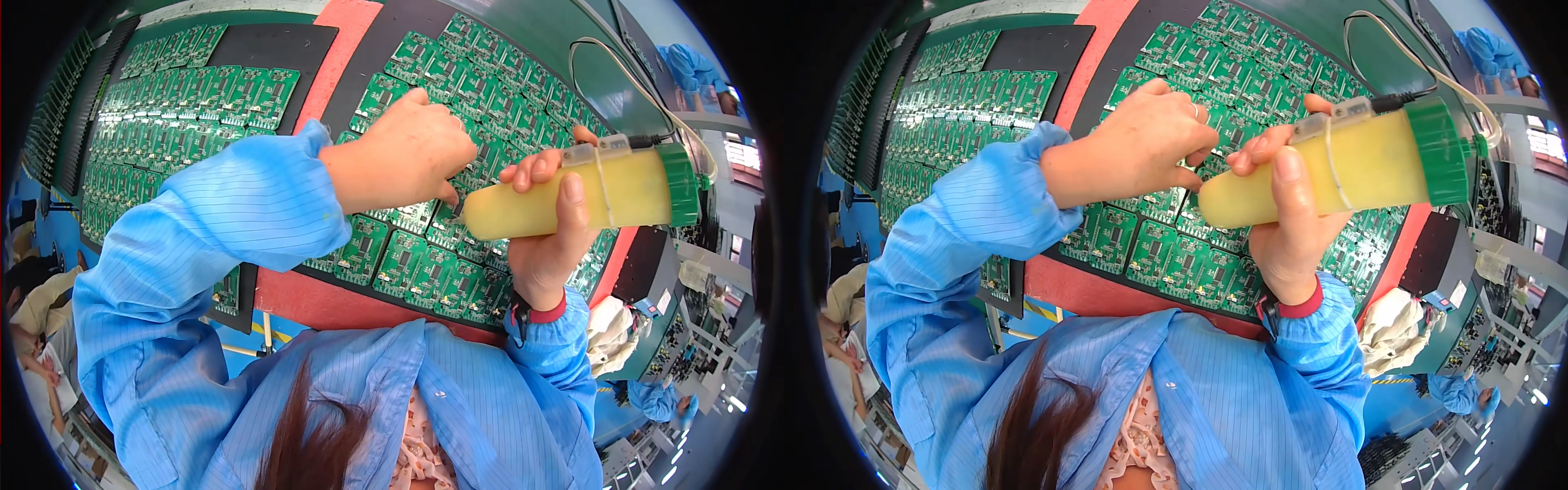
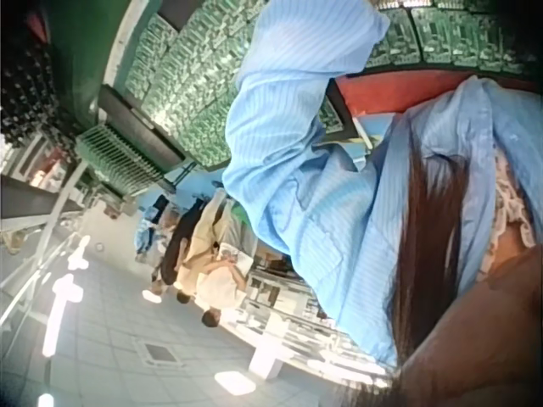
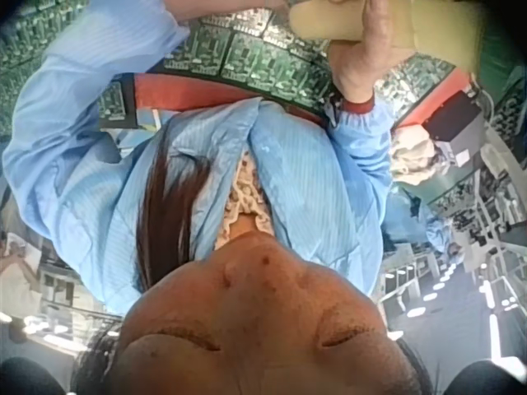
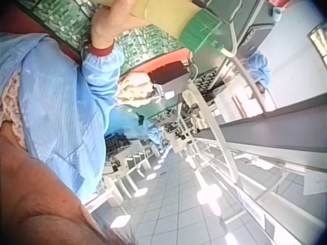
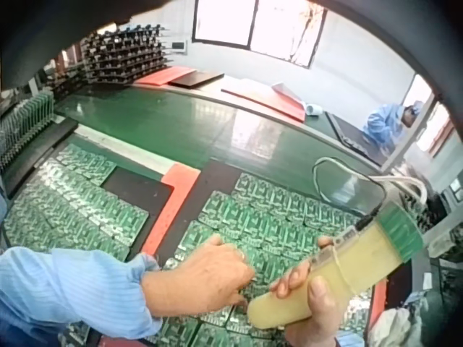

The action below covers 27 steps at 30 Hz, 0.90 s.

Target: Apply flux or liquid adhesive to specific points on PCB panels using a squeeze bottle and then organize the panels.

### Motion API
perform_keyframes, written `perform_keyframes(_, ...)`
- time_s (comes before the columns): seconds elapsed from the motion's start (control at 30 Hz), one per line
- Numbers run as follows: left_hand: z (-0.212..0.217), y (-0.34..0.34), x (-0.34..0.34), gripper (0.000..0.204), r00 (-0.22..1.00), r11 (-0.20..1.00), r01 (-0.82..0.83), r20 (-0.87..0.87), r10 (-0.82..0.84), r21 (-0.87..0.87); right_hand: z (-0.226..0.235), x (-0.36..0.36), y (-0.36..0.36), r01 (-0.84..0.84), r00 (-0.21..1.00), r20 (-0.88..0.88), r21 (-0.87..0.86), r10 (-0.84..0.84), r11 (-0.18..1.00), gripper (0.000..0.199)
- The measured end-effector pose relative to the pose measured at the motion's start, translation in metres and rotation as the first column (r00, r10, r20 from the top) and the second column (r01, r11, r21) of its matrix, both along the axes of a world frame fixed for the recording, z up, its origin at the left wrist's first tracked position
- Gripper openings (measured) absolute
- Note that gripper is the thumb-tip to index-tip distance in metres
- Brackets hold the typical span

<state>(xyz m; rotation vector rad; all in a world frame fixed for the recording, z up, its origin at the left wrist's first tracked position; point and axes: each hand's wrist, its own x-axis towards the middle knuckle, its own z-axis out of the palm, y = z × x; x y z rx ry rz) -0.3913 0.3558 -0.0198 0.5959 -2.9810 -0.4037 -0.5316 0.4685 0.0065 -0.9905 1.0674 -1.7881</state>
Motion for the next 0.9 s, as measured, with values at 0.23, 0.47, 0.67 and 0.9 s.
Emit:
perform_keyframes(0.23, -0.009, 0.005, -0.002, 0.024, 0.998, 1.000, -0.006, -0.065, 0.006, 0.004, -0.009, 0.006, 0.001, 0.036, 0.998, 0.047, -0.035, -0.035, 0.999, 0.053)
perform_keyframes(0.47, -0.011, 0.005, -0.002, 0.024, 0.996, 1.000, -0.006, -0.088, 0.007, 0.011, -0.012, 0.007, 0.003, 0.005, 1.000, 0.013, -0.007, -0.005, 1.000, 0.053)
perform_keyframes(0.67, -0.010, 0.005, -0.002, 0.024, 0.997, 1.000, -0.007, -0.078, 0.009, 0.019, -0.010, 0.008, 0.003, -0.016, 0.998, -0.055, 0.032, 0.018, 0.999, 0.054)
perform_keyframes(0.9, -0.011, 0.005, -0.003, 0.026, 0.997, 1.000, -0.002, -0.081, 0.002, -0.002, -0.007, 0.006, 0.003, -0.007, 0.997, 0.075, -0.023, 0.009, 1.000, 0.054)
